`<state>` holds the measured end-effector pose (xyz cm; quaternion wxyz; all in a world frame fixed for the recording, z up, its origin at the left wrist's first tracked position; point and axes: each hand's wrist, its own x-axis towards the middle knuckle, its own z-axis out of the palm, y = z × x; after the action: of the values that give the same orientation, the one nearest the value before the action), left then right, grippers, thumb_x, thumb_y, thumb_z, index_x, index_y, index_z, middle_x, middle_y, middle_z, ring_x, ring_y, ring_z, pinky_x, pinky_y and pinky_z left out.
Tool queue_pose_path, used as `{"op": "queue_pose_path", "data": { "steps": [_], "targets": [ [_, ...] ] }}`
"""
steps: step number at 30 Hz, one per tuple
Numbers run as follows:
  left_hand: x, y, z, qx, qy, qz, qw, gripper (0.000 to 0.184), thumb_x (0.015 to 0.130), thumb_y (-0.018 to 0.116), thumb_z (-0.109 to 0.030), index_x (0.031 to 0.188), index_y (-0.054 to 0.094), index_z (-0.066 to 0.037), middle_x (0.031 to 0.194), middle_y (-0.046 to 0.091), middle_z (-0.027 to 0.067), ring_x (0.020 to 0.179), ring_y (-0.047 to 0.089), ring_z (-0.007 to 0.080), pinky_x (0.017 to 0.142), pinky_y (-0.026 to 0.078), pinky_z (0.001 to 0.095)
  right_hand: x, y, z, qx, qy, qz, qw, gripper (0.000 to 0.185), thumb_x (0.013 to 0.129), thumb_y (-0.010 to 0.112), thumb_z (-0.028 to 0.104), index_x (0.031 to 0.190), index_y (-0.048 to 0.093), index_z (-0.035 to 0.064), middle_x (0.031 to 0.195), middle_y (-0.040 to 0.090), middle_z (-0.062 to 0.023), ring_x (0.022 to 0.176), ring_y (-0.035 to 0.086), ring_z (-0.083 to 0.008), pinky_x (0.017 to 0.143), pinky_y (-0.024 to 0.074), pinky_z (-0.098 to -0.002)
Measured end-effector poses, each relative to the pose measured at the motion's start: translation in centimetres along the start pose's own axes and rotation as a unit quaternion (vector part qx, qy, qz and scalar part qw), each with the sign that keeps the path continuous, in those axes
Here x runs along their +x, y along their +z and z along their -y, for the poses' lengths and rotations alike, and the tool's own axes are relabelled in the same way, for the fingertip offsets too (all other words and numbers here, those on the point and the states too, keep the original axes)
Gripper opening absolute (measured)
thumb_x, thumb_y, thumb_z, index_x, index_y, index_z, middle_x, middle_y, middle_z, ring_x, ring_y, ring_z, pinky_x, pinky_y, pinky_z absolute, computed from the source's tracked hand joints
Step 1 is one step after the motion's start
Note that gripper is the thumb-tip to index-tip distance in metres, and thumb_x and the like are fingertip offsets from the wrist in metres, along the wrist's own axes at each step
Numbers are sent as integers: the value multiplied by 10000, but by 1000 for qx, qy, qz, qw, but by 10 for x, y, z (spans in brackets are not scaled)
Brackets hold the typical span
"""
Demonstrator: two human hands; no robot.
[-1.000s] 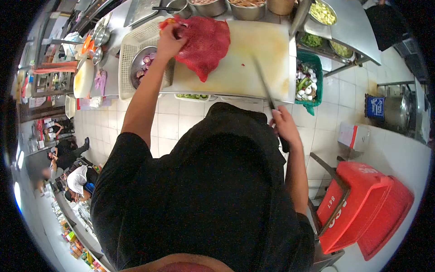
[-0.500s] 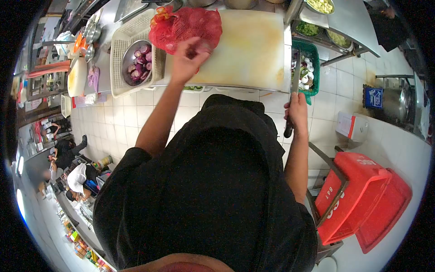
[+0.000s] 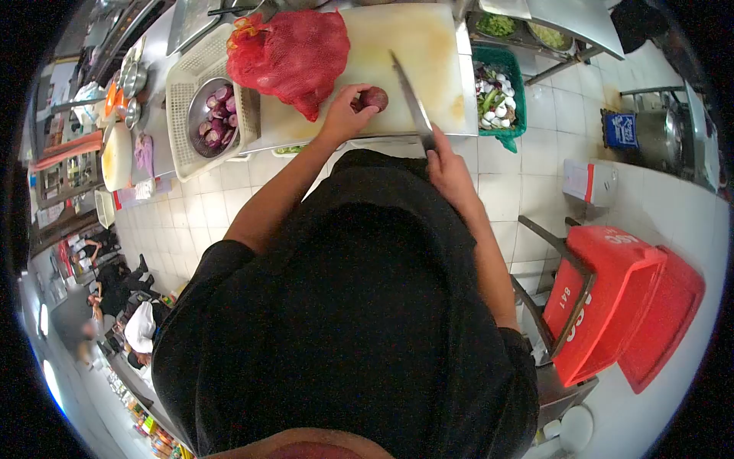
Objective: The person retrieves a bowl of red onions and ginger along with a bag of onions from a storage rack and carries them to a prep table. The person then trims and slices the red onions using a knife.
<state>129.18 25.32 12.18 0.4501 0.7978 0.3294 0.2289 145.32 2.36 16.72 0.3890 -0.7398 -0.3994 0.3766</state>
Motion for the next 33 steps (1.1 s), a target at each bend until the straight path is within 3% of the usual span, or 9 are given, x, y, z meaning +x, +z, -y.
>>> {"op": "queue_pose_path", "data": {
  "steps": [3, 4, 7, 11, 17, 26, 33],
  "targets": [
    [-13, 8, 7, -17, 2, -3, 1000, 460, 767, 754, -114, 1197, 605, -51, 1080, 582, 144, 892, 609, 271, 818, 519, 361, -3, 22, -13, -119, -38, 36, 992, 660, 963, 489, 105, 1559, 240, 242, 700, 632, -209, 615, 639, -325, 633, 503, -427],
    [-17, 9, 7, -20, 5, -4, 1000, 451, 772, 747, -107, 1196, 605, -51, 1077, 584, 145, 874, 609, 267, 810, 519, 362, -4, 27, -11, -149, -15, 44, 988, 693, 945, 492, 96, 1562, 222, 259, 714, 612, -292, 664, 632, -436, 666, 491, -490],
    [-11, 4, -12, -28, 8, -3, 1000, 437, 785, 735, -103, 1198, 604, -49, 1074, 591, 143, 837, 607, 258, 790, 518, 361, -7, 26, -1, -138, -30, 20, 990, 692, 943, 494, 101, 1561, 223, 255, 745, 621, -309, 682, 626, -469, 662, 483, -510],
    [6, -2, -46, 9, 7, -7, 1000, 427, 785, 746, -131, 1182, 606, -53, 1068, 606, 127, 817, 609, 252, 765, 518, 354, -7, 12, 19, -151, -12, 13, 988, 684, 946, 495, 100, 1559, 231, 252, 738, 615, -311, 681, 617, -480, 653, 472, -520],
    [8, 4, -42, 23, 24, -25, 999, 408, 770, 785, -187, 1123, 625, -57, 1060, 620, 119, 815, 618, 253, 744, 522, 361, -21, 2, 61, -175, -24, -20, 984, 675, 948, 485, 81, 1554, 246, 255, 701, 598, -304, 658, 604, -479, 643, 460, -535],
    [12, 18, -32, -54, 18, -12, 998, 365, 779, 786, -147, 1093, 634, -41, 1060, 618, 139, 948, 658, 270, 783, 561, 344, -21, -9, 66, -194, 17, 19, 981, 652, 944, 488, 82, 1536, 277, 256, 746, 625, -308, 701, 617, -487, 674, 469, -585],
    [12, 18, -35, -51, 7, -27, 998, 364, 765, 789, -83, 1089, 634, -25, 1043, 608, 135, 845, 658, 244, 727, 554, 321, -17, -16, 77, -199, 15, 37, 979, 659, 920, 489, 61, 1527, 296, 227, 743, 618, -316, 697, 616, -486, 681, 471, -578]
  ]
}}
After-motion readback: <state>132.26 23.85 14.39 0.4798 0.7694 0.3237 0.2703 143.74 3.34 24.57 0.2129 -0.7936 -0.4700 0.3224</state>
